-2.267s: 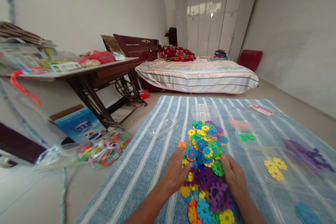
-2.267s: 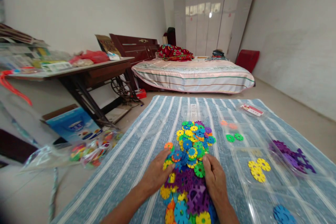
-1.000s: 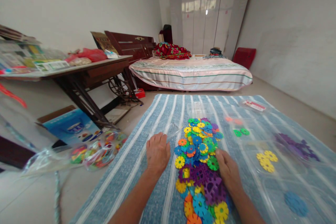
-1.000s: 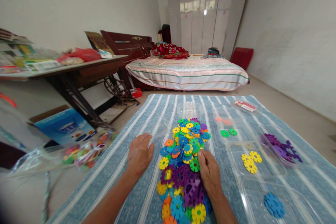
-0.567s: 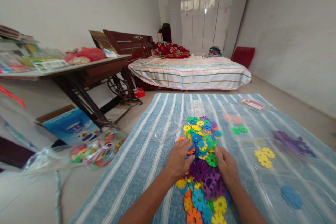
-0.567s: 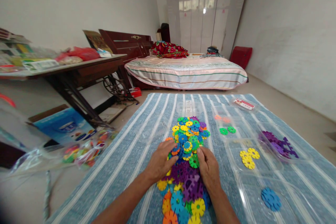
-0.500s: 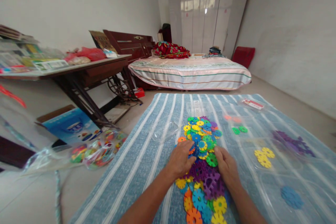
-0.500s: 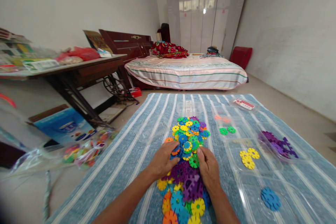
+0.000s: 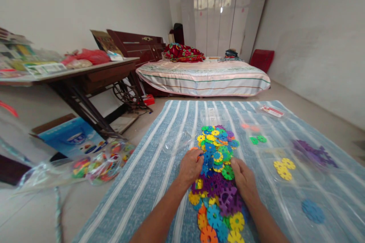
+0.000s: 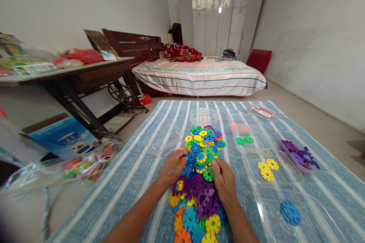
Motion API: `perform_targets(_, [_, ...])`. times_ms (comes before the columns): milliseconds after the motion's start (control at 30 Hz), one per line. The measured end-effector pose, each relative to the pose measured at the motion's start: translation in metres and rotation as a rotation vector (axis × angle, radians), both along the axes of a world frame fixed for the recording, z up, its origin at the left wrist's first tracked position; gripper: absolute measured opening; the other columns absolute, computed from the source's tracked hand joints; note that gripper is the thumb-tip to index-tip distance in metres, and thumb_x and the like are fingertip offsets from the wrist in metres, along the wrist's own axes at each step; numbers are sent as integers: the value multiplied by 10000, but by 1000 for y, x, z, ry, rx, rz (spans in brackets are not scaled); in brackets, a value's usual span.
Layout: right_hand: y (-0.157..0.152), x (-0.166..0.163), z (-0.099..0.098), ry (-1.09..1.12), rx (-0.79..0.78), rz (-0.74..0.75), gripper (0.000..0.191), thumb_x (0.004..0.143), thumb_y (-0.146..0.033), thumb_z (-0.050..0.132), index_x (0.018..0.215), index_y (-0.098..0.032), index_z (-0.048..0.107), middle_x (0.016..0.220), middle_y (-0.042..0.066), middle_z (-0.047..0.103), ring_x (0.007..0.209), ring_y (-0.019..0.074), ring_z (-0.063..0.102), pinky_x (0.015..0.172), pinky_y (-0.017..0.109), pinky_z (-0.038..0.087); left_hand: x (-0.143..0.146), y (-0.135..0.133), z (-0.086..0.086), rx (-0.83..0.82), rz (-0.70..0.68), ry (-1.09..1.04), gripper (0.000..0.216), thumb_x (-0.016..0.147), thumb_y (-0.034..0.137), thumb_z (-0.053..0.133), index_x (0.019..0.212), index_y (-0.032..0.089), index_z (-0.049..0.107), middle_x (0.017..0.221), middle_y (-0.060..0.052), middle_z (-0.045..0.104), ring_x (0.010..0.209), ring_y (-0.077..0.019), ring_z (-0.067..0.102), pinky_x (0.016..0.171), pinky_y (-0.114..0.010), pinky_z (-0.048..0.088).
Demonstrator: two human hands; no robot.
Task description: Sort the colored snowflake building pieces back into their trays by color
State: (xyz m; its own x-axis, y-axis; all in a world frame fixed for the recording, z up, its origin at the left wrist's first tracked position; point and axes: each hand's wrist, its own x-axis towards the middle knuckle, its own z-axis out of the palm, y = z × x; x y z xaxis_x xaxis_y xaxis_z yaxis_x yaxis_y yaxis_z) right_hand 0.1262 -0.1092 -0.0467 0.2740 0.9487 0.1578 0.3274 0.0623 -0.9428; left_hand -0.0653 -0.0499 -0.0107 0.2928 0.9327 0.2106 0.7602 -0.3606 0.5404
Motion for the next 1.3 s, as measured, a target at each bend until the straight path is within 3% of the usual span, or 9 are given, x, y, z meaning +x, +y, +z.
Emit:
perform_targets(267, [-1,1,1,-19,0,1,509,859,-600,370,872,-164,633,863,58,659,812,221,582,748,314,444,2,1,-3,13,42,3,14,726,185,555,720,191,566,795,-21,608,836,-179,552,798,-302,427])
perform_targets(500, [1,5,-5,-26,5,-2,529,847,-610,388,930,-157,645,916,72,667,839,232,582,757,325,448,6,1,-1,-8,96,-140,247,795,255,489,558,197,445,777,-31,617,828,-168,579,808,-302,427])
perform_targets(867, [1,2,0,-39,32,4,491,869,-576,364,809,-172,638,824,45,642,799,203,568,728,296,443,-5,-1,2,-22,116,-129,278,823,274,472,556,195,492,850,-35,658,897,-169,598,861,-310,435])
perform_targets(1000, [0,3,1,-53,33,4,488,869,-575,362,795,-173,629,800,41,633,768,196,559,705,291,437,-14,-5,6,20,114,-71,200,813,243,479,625,196,529,903,-41,657,944,-177,589,903,-327,426])
perform_targets(1133, [-1,2,3,-47,27,5,488,874,-572,359,826,-170,631,831,47,634,812,205,562,740,300,431,-28,-19,14,78,31,6,113,792,209,493,791,190,604,982,-58,655,993,-199,572,923,-353,419])
perform_targets(1300, [0,2,2,-36,26,-5,500,864,-585,370,843,-167,642,851,57,645,825,215,564,742,306,434,-37,-51,29,-46,-131,80,158,721,207,590,871,220,635,977,-31,661,979,-200,576,890,-334,444])
